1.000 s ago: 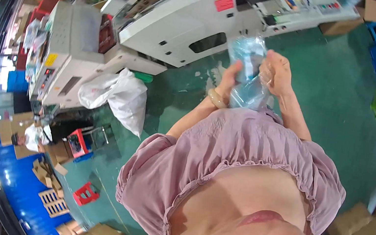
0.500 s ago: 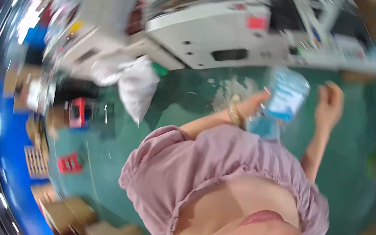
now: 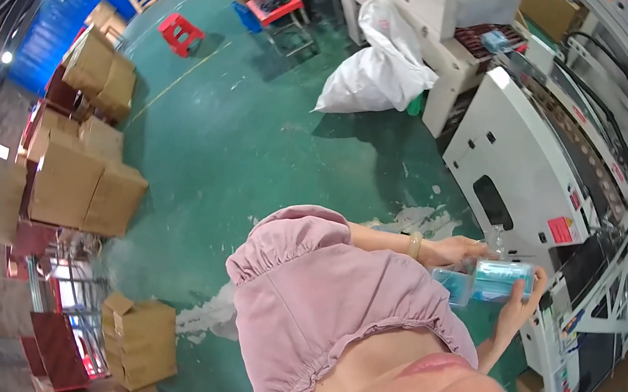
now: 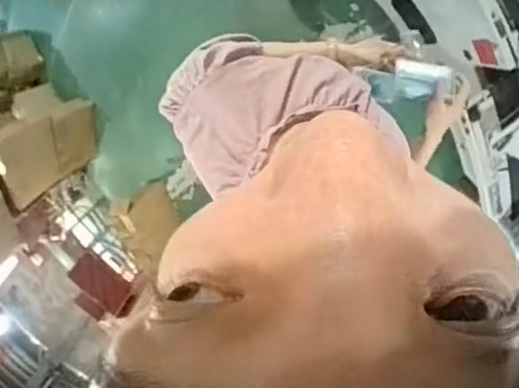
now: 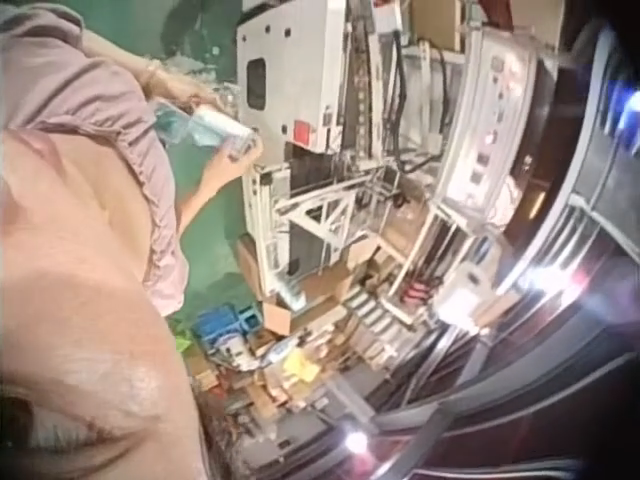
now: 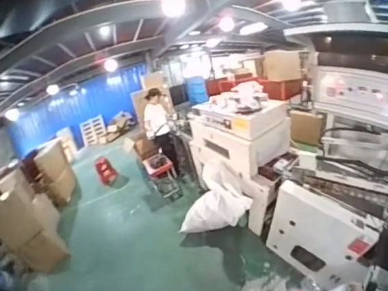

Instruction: The person is sorting and packaging small rectangular items from large containers into boxes and onto a conveyor system.

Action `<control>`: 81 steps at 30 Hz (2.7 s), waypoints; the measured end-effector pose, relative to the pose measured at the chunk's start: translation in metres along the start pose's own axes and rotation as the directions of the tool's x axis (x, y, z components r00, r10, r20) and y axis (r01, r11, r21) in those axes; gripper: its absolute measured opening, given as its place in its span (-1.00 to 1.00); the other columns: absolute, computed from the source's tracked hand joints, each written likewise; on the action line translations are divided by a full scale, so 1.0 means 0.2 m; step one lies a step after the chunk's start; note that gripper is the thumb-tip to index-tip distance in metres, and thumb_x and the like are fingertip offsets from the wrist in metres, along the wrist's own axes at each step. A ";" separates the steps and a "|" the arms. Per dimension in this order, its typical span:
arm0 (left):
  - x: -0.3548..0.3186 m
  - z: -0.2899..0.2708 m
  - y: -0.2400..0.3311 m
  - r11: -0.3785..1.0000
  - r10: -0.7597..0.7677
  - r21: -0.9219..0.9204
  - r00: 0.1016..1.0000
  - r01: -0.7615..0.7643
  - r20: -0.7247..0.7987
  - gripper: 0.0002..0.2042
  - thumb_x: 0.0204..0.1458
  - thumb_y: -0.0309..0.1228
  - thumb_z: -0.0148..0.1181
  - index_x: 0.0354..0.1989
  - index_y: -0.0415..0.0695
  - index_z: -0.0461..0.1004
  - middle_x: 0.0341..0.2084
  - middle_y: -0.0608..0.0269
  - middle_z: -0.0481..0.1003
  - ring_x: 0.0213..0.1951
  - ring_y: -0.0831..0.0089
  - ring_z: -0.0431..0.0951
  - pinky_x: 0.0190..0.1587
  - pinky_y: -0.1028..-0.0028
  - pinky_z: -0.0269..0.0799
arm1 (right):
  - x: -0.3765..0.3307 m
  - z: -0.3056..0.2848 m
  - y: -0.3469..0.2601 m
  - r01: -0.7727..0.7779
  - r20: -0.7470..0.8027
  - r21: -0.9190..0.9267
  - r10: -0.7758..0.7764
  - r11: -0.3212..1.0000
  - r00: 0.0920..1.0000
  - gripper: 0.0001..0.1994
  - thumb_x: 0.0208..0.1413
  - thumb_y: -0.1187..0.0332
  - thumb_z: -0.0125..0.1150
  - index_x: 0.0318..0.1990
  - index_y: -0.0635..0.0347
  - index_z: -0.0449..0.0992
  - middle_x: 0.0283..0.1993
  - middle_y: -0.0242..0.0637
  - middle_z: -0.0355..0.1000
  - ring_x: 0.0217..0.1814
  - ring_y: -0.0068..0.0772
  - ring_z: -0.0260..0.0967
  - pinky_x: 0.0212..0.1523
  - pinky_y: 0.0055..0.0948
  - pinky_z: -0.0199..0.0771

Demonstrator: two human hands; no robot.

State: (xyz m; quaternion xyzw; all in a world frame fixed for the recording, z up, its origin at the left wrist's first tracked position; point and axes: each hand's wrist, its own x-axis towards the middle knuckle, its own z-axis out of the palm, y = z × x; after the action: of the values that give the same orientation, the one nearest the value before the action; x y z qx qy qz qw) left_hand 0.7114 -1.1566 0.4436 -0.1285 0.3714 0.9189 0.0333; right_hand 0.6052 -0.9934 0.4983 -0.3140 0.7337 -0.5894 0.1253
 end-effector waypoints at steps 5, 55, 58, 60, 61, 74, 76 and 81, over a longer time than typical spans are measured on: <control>-0.15 -0.16 0.11 0.990 0.119 0.077 0.993 -0.117 -0.021 -0.68 0.12 -0.37 0.01 0.05 -0.19 0.33 -0.08 0.30 0.42 -0.11 0.58 0.41 -0.10 0.53 0.37 | 0.09 0.13 -0.20 -0.157 0.182 -0.033 0.161 0.987 0.970 -0.60 0.01 0.31 0.09 0.03 0.22 0.27 0.00 -0.24 0.23 0.02 -0.40 0.16 0.06 -0.49 0.09; -1.20 -2.46 2.11 0.546 0.492 0.442 -0.154 -0.712 -0.857 -0.91 0.07 -0.52 -0.07 -0.27 -0.08 0.24 -0.51 0.34 0.31 -0.60 0.56 0.35 -0.63 0.59 0.33 | 1.65 3.06 -0.10 -0.357 0.697 0.219 0.110 0.908 0.709 -0.30 -0.16 0.15 0.25 0.17 0.24 0.20 0.08 -0.27 0.26 0.14 -0.41 0.17 0.16 -0.42 0.10; -1.01 -2.65 2.26 0.652 0.683 0.453 0.212 -0.608 -0.699 -0.59 -0.06 -0.71 0.01 0.01 -0.11 0.25 -0.34 0.27 0.38 -0.32 0.52 0.43 -0.35 0.54 0.44 | 1.66 3.01 -0.04 -0.653 0.654 0.428 0.284 0.625 0.701 -0.36 -0.02 0.03 0.08 0.15 0.25 0.19 0.04 -0.24 0.29 0.07 -0.36 0.25 0.10 -0.33 0.21; -0.72 -2.77 2.38 0.700 0.709 0.512 0.401 -0.497 -0.580 -0.64 -0.07 -0.69 0.04 -0.04 -0.15 0.33 -0.26 0.25 0.39 -0.30 0.53 0.43 -0.27 0.58 0.41 | 1.62 2.94 0.07 -0.705 0.581 0.627 0.404 0.331 0.706 -0.44 -0.01 0.08 0.12 0.09 0.23 0.25 -0.04 -0.25 0.34 -0.02 -0.37 0.31 0.03 -0.34 0.29; -0.54 -2.78 2.46 0.704 0.709 0.500 0.468 -0.504 -0.527 -0.65 -0.07 -0.66 0.06 -0.05 -0.17 0.35 -0.25 0.27 0.40 -0.30 0.54 0.43 -0.25 0.59 0.38 | 1.60 2.92 0.09 -0.639 0.485 0.685 0.437 0.349 0.758 -0.47 0.00 0.07 0.11 0.06 0.22 0.27 -0.04 -0.25 0.36 -0.03 -0.33 0.33 0.01 -0.32 0.32; 0.91 -3.71 2.07 -0.862 -0.145 0.456 0.970 -0.221 0.196 -0.63 -0.16 -0.32 0.08 -0.11 -0.08 0.49 -0.10 0.09 0.45 -0.02 0.23 0.43 -0.02 0.19 0.32 | 0.87 2.97 -0.01 -0.068 -0.345 0.834 0.613 0.548 0.711 -0.39 -0.01 0.08 0.09 0.13 0.30 0.17 0.07 -0.16 0.28 0.10 -0.18 0.25 0.12 -0.21 0.23; 1.03 -3.67 2.04 -0.630 -0.570 0.698 0.813 -0.341 -0.117 -0.57 -0.13 -0.10 0.06 -0.11 -0.08 0.49 -0.05 0.05 0.42 0.02 0.26 0.40 0.07 0.27 0.25 | 0.86 2.99 -0.10 -0.055 -0.345 0.843 0.615 0.536 0.710 -0.38 0.00 0.12 0.07 0.15 0.33 0.14 0.08 -0.14 0.26 0.12 -0.18 0.23 0.13 -0.22 0.20; 1.18 -3.48 2.10 -0.679 -0.362 0.722 0.916 -0.135 -0.170 -0.63 -0.22 -0.17 0.18 -0.22 -0.09 0.53 -0.16 0.09 0.48 -0.10 0.28 0.49 -0.09 0.33 0.39 | 0.80 2.92 -0.11 -0.076 -0.388 0.816 0.639 0.574 0.664 -0.37 -0.02 0.16 0.08 0.16 0.37 0.12 0.09 -0.17 0.25 0.13 -0.22 0.21 0.13 -0.29 0.17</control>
State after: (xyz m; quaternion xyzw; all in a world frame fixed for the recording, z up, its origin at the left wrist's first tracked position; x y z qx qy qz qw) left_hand 0.5646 -1.9491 0.1847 0.0519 0.9461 0.0227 0.3188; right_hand 0.8119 -1.5516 0.3880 0.1591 0.4717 -0.8609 0.1048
